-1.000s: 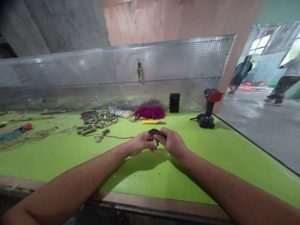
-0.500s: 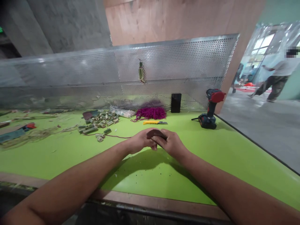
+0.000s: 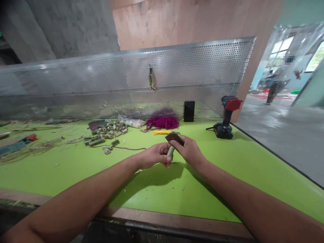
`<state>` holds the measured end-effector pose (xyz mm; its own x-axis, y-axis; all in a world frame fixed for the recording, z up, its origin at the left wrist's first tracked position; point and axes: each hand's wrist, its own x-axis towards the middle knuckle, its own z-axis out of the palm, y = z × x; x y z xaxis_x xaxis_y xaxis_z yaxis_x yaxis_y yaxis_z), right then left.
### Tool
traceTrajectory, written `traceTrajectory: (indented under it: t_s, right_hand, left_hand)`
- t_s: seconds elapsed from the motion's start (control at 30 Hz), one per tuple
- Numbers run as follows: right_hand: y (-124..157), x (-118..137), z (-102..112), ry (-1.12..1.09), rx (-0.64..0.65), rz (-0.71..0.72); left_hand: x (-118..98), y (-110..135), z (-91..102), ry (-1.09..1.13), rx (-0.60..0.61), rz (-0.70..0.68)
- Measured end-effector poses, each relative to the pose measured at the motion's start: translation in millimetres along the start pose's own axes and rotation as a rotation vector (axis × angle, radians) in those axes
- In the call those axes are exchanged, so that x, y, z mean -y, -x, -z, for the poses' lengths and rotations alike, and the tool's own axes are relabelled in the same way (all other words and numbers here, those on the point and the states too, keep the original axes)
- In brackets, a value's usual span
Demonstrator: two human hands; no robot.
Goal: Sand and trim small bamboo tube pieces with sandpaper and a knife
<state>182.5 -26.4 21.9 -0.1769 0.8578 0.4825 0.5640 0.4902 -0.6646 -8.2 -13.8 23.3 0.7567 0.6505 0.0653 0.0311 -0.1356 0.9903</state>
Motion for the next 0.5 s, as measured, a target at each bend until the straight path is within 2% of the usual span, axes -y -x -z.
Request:
traceTrajectory:
  t_s: [0.13,0.27,0.4,0.5]
  right_hand:
    - [1.1,1.2,-0.3,0.03,0.07,0.035]
    - [1.7,2.0,-1.7,0.013,-0.004,0.056]
    - [1.2,-0.8,-2.1,0.043,0.042,0.064]
    - [-0.3,-3.0,-1.1,0.021,-0.009,0.069]
  left_hand:
    - [-1.2,-0.8,-0.4,0.0,-0.058,-0.04]
    - [-1.7,-1.4,-0.4,0.054,-0.019,-0.056]
    - [-2.6,-1.4,-1.8,0.05,-0.043,-0.044]
    - [-2.1,-0.9,-2.0,0.053,-0.017,-0.038]
